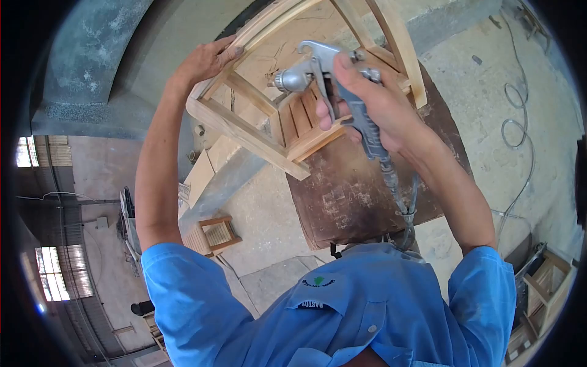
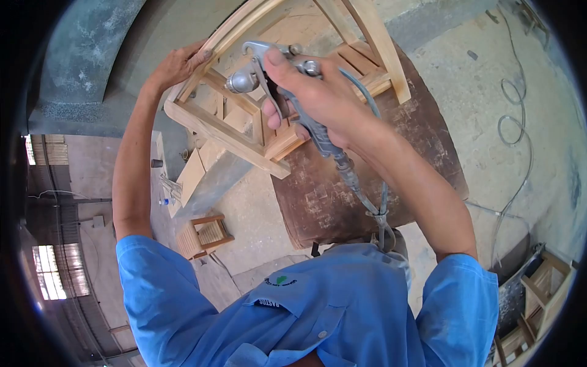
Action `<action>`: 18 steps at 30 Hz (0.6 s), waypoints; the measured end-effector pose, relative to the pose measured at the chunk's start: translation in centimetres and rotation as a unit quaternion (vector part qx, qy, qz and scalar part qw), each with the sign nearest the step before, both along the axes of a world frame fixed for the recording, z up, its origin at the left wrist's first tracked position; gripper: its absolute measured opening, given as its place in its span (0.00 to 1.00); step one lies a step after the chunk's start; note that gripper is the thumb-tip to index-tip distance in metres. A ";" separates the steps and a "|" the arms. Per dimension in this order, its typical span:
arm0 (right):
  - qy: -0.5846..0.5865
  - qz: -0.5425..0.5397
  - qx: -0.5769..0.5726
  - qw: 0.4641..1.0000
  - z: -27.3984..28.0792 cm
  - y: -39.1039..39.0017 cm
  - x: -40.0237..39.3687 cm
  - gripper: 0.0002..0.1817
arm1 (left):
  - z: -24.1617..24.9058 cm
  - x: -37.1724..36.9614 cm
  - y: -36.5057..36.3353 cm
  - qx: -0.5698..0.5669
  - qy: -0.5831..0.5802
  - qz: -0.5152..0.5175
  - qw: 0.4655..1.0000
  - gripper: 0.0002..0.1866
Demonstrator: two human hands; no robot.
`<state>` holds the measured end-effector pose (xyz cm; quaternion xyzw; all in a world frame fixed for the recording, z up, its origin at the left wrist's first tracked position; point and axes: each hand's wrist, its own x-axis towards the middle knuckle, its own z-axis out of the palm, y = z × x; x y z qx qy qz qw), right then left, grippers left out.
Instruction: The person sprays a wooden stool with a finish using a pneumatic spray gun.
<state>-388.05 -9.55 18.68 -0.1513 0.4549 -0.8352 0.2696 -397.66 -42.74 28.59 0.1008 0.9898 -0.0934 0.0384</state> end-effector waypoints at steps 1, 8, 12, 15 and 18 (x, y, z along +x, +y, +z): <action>0.006 0.017 0.001 1.000 -0.2 0.0 -0.5 0.28 | 0.1 0.0 0.4 0.000 -0.005 0.001 1.000 0.33; -0.123 0.048 0.144 0.981 -7.3 3.0 0.5 0.26 | -0.1 -2.4 -1.0 -0.012 -0.001 -0.015 1.000 0.38; -0.171 0.067 0.197 0.963 -9.2 5.0 1.3 0.26 | -0.4 -3.7 -1.3 -0.016 -0.007 -0.025 1.000 0.39; -0.156 0.034 0.205 0.966 -8.0 5.3 0.8 0.27 | -0.1 -4.3 -0.6 -0.018 -0.010 -0.030 0.999 0.37; -0.051 0.012 0.174 0.983 -5.1 5.5 0.9 0.28 | 0.2 -5.1 0.1 0.003 -0.049 -0.023 0.999 0.35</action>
